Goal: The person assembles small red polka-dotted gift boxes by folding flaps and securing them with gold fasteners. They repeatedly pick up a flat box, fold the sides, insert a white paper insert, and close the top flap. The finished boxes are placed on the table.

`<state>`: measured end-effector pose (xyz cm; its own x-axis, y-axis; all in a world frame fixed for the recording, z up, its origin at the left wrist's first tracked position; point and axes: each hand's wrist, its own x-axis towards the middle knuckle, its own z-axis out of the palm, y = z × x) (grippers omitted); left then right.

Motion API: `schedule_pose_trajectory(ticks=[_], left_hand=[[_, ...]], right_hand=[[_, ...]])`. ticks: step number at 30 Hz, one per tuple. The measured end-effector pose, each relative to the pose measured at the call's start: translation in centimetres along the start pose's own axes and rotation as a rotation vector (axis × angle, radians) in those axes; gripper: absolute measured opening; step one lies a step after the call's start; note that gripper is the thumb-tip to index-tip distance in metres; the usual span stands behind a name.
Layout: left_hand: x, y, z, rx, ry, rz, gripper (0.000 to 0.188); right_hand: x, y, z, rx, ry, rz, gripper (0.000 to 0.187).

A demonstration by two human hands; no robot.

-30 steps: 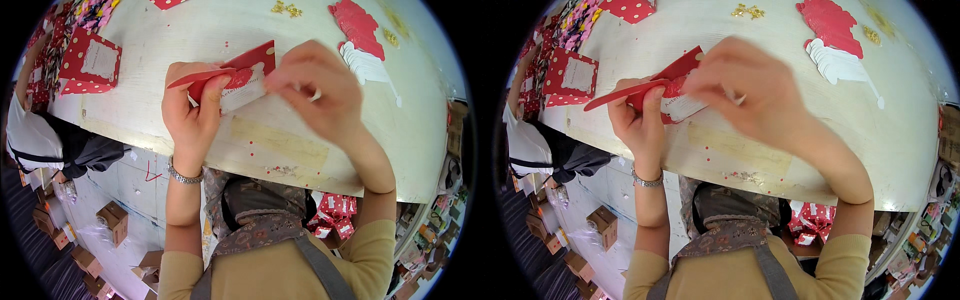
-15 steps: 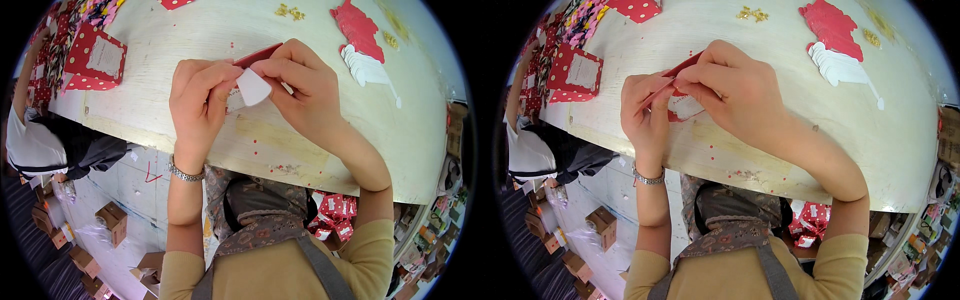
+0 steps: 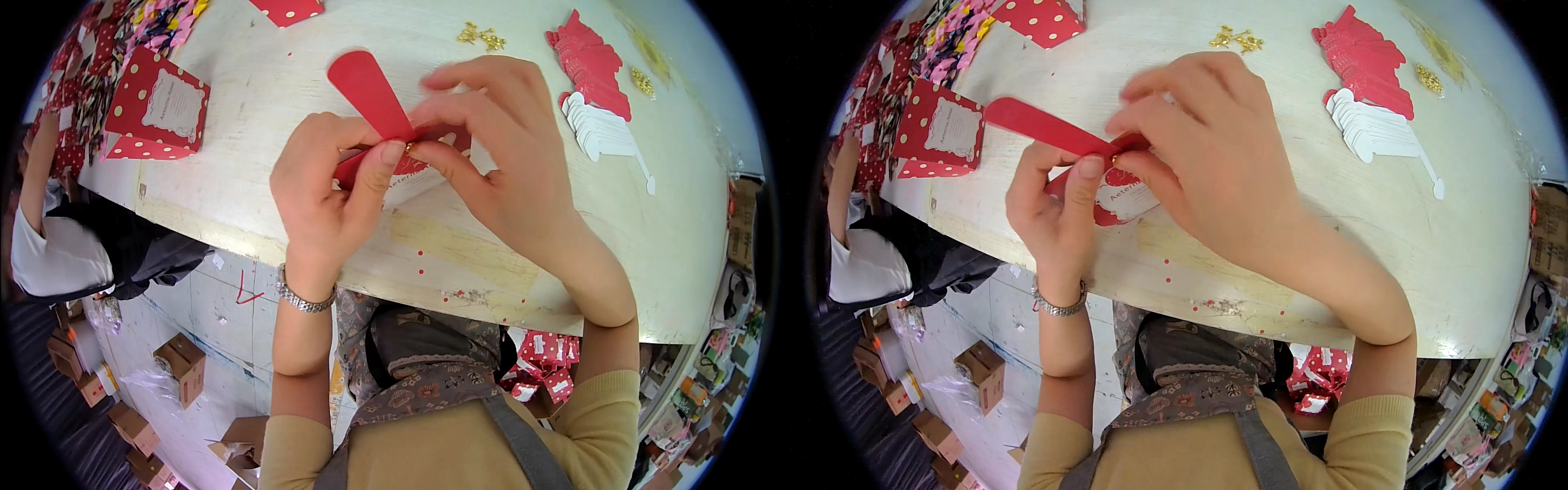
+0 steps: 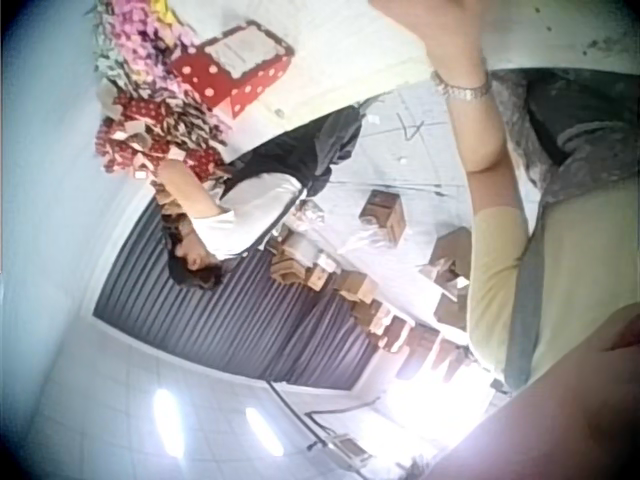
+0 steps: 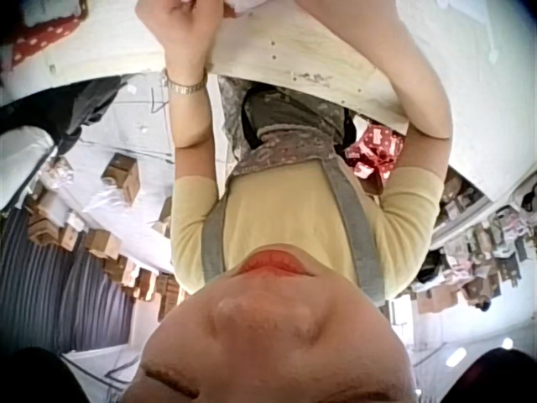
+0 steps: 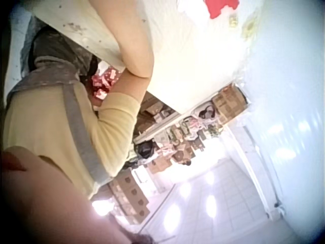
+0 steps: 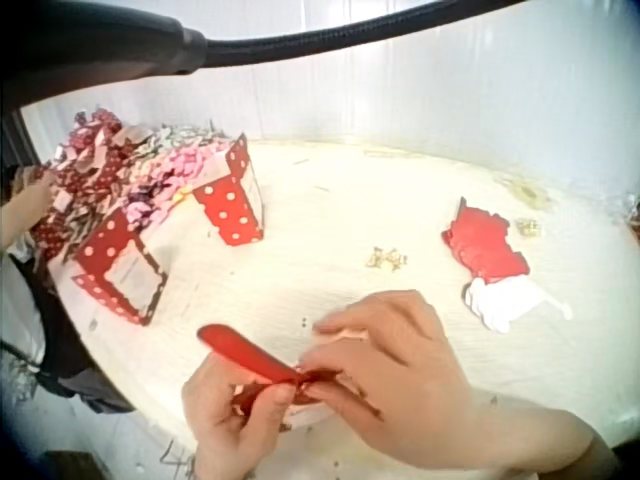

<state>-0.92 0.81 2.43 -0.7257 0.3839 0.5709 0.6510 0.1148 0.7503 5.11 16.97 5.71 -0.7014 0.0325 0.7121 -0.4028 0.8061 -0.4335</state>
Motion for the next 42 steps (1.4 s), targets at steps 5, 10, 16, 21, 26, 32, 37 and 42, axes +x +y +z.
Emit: schedule_pose_trajectory(ticks=[5,10,16,21,26,32,37,42], left_hand=[[2.1,1.8,-0.9,0.063,0.132,0.067,0.018],[4.9,2.4,-3.9,0.700,-0.160,0.746,0.043],[5.2,4.1,-2.7,0.918,-0.199,0.443,0.043],[4.0,4.4,-2.3,0.437,-0.300,-0.047,0.030],[3.8,3.9,-2.5,-0.072,-0.273,-0.378,0.016],[4.0,3.3,-3.0,-0.096,-0.343,-0.303,0.013],[3.4,1.9,-2.8,-0.118,-0.298,-0.166,0.012],[3.1,1.3,-2.7,-0.173,-0.279,-0.151,0.013]], right_hand=[[-0.3,1.4,-0.3,0.213,-0.158,0.054,0.024],[-0.4,1.5,0.0,0.207,-0.115,0.032,0.022],[-0.8,1.5,0.1,0.232,-0.069,0.054,0.019],[-1.2,1.5,0.3,0.195,-0.069,0.047,0.014],[-2.0,1.2,0.7,0.199,-0.016,0.057,0.012],[-2.0,1.1,1.1,0.265,0.065,0.116,0.022],[-2.2,0.8,1.3,0.270,0.070,0.135,0.024],[-2.2,0.8,1.3,0.272,0.063,0.128,0.023]])
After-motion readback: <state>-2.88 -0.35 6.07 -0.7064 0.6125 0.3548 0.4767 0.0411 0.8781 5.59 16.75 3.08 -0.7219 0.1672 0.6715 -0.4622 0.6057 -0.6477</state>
